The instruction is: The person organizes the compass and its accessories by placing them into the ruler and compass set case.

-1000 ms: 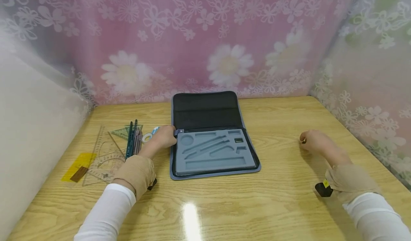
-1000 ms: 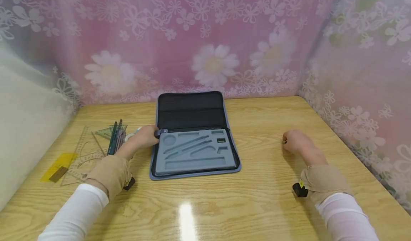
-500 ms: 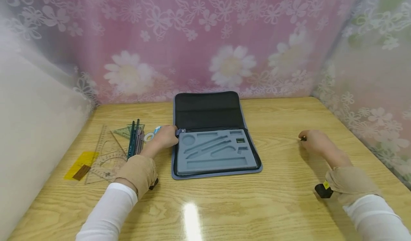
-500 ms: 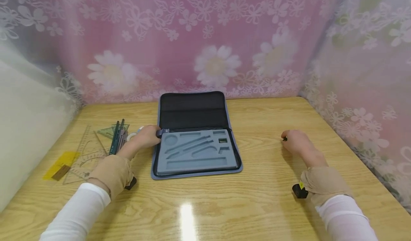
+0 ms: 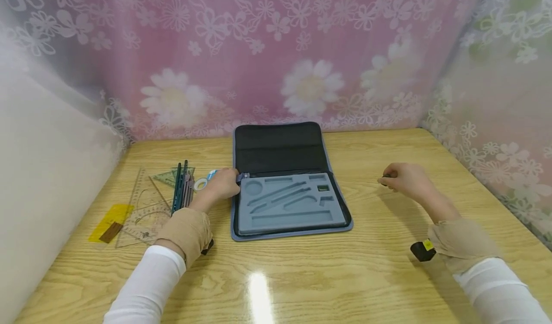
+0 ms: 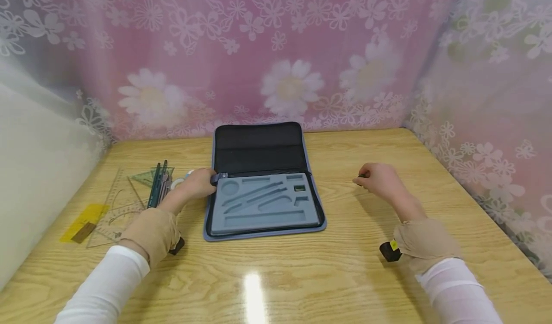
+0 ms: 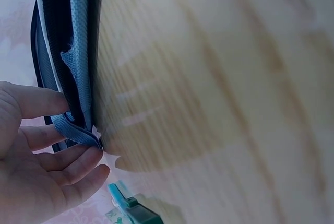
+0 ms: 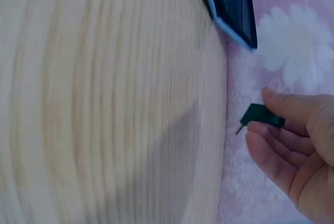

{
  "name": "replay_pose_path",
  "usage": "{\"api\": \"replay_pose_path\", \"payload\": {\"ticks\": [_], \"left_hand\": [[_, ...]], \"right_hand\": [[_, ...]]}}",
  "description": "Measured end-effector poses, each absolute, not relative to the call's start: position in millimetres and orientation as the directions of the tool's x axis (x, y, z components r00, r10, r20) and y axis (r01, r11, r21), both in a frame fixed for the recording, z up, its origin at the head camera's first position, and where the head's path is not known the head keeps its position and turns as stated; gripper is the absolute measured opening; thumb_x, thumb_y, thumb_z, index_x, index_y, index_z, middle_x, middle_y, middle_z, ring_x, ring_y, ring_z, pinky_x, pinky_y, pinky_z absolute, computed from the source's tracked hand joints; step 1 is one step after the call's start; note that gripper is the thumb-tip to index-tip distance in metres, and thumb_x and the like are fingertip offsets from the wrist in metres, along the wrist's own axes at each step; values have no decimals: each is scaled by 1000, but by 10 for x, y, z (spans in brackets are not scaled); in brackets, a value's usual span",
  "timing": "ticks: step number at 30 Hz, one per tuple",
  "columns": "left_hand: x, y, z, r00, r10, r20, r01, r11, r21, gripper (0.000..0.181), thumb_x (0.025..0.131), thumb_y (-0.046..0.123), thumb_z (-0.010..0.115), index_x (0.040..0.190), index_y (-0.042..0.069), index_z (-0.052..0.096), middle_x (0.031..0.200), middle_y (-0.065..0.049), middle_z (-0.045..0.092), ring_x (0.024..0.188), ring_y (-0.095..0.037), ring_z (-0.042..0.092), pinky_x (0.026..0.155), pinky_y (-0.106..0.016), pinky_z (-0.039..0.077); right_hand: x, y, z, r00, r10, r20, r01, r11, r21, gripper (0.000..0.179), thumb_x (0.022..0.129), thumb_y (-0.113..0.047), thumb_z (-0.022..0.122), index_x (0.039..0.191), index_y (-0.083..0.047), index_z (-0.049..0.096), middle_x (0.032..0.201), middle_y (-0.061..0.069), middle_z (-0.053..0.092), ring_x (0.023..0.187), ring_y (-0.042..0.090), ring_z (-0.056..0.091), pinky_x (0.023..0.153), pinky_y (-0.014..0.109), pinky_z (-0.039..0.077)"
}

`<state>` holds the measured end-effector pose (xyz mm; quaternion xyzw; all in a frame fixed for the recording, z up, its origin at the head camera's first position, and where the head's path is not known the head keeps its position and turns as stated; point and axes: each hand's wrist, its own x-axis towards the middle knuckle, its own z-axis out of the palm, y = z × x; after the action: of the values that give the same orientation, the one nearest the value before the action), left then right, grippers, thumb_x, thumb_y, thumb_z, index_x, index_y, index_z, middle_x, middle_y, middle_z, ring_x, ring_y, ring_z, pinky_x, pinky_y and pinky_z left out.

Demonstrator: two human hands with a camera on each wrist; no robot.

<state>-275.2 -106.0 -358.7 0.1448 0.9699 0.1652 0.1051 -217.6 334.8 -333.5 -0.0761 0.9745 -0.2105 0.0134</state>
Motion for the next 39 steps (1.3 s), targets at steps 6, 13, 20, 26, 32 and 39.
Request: {"api": "replay_pose_path", "payload": {"ticks": [6, 13, 20, 26, 32, 39], "left_hand": [[-2749, -1056, -3569, -934, 321, -156, 254, 905, 343, 46, 82, 3, 52, 126, -9, 50, 124, -26, 52, 104, -35, 54, 78, -40, 45], [-2745, -1060, -3540, -934, 317, -163, 249, 908, 337, 46, 83, 4, 51, 127, -8, 49, 125, -26, 50, 103, -35, 53, 76, -40, 44], [-2750, -1061, -3525, -931, 326, -162, 256, 903, 344, 47, 82, 3, 52, 127, -9, 49, 124, -27, 51, 103, -36, 53, 75, -39, 43], [-2737, -1058, -3540, -932, 329, -151, 256, 894, 367, 43, 80, 2, 52, 122, -8, 54, 118, -24, 56, 89, -30, 54, 71, -37, 42], [-2733, -1050, -3528, -933, 330, -143, 264, 898, 352, 39, 80, 1, 52, 118, -8, 56, 113, -24, 58, 84, -29, 52, 68, -36, 41], [-2720, -1033, -3524, -928, 334, -164, 268, 906, 327, 39, 81, 3, 52, 118, -8, 55, 116, -25, 56, 93, -32, 54, 71, -38, 41]], "right_hand": [[-2162, 3108, -3331, -987, -158, 18, -146, 852, -503, 29, 87, -28, 65, 95, 0, 63, 76, 9, 66, 64, 23, 62, 56, 33, 50], [-2159, 2767, -3347, -975, -222, 1, -180, 790, -586, 25, 87, -29, 66, 89, -4, 64, 71, 5, 65, 64, 24, 62, 57, 36, 51], [-2185, 2478, -3436, -969, -249, 2, -199, 769, -608, 24, 86, -29, 66, 84, -5, 62, 66, 4, 63, 59, 23, 61, 51, 30, 48], [-2201, 2365, -3509, -973, -230, 34, -198, 747, -635, 21, 86, -25, 67, 81, -5, 61, 62, 3, 61, 54, 21, 59, 49, 31, 47], [-2184, 2272, -3603, -979, -206, -3, -140, 673, -726, 23, 86, -26, 67, 85, -3, 62, 62, 3, 62, 52, 19, 58, 51, 32, 50], [-2113, 2193, -3694, -988, -143, -56, -48, 635, -771, 26, 88, -28, 64, 86, -2, 63, 64, 4, 62, 49, 18, 55, 48, 31, 48]]}}
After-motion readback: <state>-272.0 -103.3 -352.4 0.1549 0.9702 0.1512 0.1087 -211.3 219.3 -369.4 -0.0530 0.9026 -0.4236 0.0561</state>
